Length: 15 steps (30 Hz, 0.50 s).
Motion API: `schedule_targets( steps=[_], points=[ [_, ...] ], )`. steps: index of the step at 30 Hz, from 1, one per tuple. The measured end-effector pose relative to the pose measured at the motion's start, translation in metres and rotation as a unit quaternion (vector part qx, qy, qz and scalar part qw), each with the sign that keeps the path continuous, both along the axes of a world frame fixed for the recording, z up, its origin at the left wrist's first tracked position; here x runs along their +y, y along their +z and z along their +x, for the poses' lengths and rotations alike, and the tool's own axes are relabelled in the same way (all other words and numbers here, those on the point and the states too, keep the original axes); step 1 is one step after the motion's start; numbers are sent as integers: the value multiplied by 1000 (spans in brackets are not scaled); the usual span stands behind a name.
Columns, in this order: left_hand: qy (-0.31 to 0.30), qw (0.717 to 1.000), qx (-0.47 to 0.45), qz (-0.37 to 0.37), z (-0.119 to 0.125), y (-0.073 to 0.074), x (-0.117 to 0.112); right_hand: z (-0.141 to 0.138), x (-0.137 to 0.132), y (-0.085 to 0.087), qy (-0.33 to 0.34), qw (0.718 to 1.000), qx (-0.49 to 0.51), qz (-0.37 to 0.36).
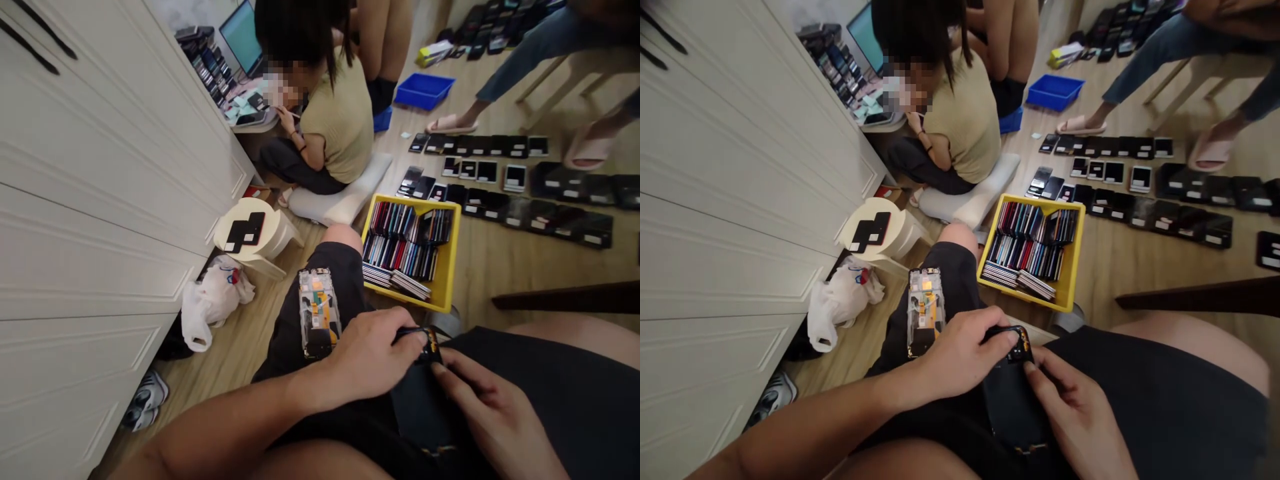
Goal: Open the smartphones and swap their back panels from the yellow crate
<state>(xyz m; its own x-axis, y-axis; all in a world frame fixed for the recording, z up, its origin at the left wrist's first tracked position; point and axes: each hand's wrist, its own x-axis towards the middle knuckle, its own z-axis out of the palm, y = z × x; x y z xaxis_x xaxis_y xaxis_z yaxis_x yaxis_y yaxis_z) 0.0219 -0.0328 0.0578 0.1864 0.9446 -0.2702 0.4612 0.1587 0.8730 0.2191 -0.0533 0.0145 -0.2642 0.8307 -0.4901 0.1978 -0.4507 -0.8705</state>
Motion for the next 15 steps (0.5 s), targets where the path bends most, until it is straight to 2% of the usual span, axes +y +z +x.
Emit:
schedule_targets(
  steps=[3, 6, 10, 15],
  points=[
    [-38, 999, 1, -3, -4, 3, 5, 2, 4, 8, 27, 999, -32, 31],
    [-56, 998, -8, 3, -4, 4, 7, 1, 4, 9, -10, 994, -61, 90],
    [-73, 997, -21, 21, -1, -1, 2, -1, -7, -2, -54, 988, -55, 132],
    [-91, 995, -16, 39, 2, -10, -4, -3, -17, -14, -66, 991, -5, 119]
  ],
)
